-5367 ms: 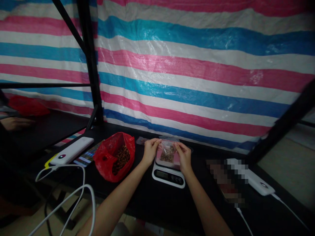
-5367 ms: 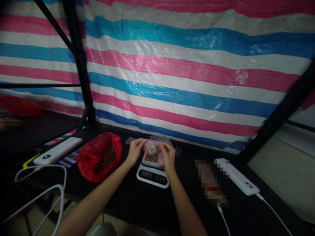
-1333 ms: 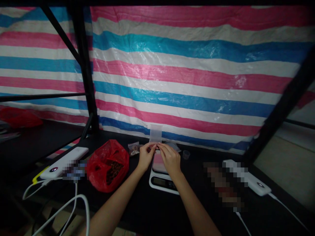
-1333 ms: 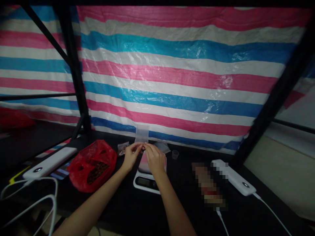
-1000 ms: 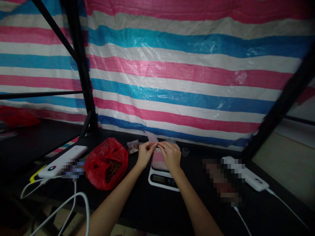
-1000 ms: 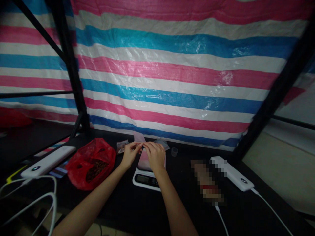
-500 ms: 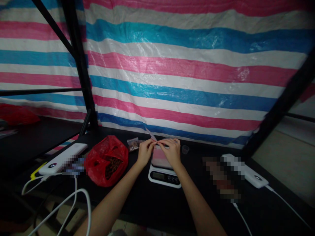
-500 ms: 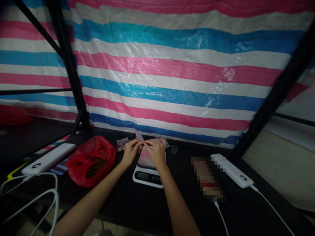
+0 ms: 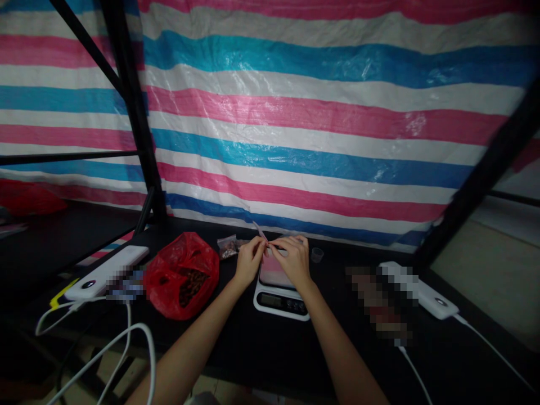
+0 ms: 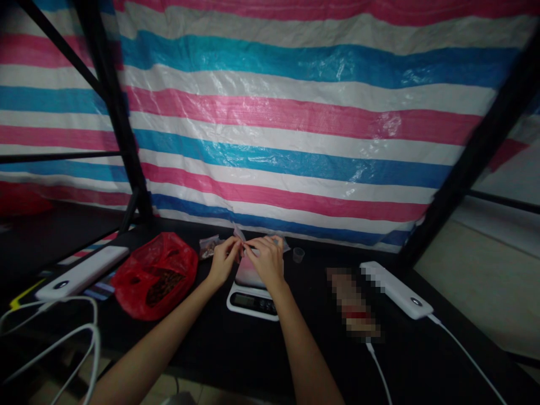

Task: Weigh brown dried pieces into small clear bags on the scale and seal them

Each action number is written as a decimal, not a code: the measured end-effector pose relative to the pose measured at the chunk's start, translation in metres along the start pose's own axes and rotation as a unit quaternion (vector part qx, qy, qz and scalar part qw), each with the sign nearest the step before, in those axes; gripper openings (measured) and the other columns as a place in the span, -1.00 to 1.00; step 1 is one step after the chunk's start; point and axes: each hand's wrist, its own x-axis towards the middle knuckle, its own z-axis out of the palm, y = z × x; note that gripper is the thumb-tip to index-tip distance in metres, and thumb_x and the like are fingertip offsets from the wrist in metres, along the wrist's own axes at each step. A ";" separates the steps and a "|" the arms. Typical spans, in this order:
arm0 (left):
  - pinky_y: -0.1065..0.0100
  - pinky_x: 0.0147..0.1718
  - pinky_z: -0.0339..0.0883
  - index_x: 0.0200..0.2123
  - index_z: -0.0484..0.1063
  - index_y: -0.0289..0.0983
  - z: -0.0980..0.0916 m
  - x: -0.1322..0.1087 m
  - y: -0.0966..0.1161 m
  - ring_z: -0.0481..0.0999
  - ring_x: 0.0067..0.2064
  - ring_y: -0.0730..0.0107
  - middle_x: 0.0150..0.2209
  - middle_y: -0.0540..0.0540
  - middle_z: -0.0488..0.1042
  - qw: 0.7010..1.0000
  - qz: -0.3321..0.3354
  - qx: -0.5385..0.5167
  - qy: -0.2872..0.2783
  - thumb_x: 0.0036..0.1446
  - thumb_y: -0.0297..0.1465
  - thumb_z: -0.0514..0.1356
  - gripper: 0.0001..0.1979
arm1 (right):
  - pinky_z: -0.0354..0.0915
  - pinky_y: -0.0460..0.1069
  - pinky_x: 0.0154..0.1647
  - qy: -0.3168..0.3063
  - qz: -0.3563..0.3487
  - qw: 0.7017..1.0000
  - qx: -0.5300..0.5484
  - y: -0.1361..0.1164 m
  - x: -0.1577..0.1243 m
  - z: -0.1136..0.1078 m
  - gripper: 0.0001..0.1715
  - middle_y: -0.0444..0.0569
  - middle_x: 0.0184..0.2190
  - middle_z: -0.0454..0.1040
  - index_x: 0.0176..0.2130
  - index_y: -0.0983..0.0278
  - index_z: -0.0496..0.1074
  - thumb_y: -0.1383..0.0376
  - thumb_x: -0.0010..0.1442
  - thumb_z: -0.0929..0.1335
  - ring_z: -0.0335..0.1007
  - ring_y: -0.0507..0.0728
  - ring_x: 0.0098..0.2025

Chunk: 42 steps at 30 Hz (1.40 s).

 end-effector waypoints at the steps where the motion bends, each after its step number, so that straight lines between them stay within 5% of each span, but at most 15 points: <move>1: 0.51 -0.58 0.16 -0.41 0.32 -0.29 0.000 0.000 0.000 0.30 -0.62 0.56 -0.59 0.05 0.33 1.000 0.001 0.001 0.001 0.17 -0.25 -0.04 -0.73 | -0.05 0.05 -0.08 -0.001 0.003 1.000 0.003 0.000 0.000 0.000 -0.77 -0.13 -0.39 0.54 -0.39 0.18 0.48 0.19 0.16 0.27 0.39 0.06 -0.31; 22: 0.48 -0.50 0.15 -0.34 0.31 -0.25 0.001 -0.004 0.002 0.33 -0.60 0.54 -0.56 0.08 0.35 0.995 0.009 0.100 -0.005 0.20 -0.27 -0.07 -0.76 | -0.02 0.04 -0.10 0.005 0.023 1.000 0.001 0.001 0.000 0.003 -0.78 -0.12 -0.42 0.54 -0.40 0.20 0.48 0.22 0.15 0.27 0.38 0.07 -0.34; 42: 0.50 -0.52 0.16 -0.32 0.30 -0.26 0.001 -0.003 0.000 0.34 -0.59 0.54 -0.55 0.07 0.36 0.996 0.003 0.082 -0.020 0.19 -0.25 -0.06 -0.76 | -0.02 0.02 -0.14 -0.001 0.009 1.000 -0.023 0.000 -0.001 0.001 -0.82 -0.14 -0.41 0.54 -0.36 0.19 0.49 0.25 0.15 0.28 0.39 0.03 -0.36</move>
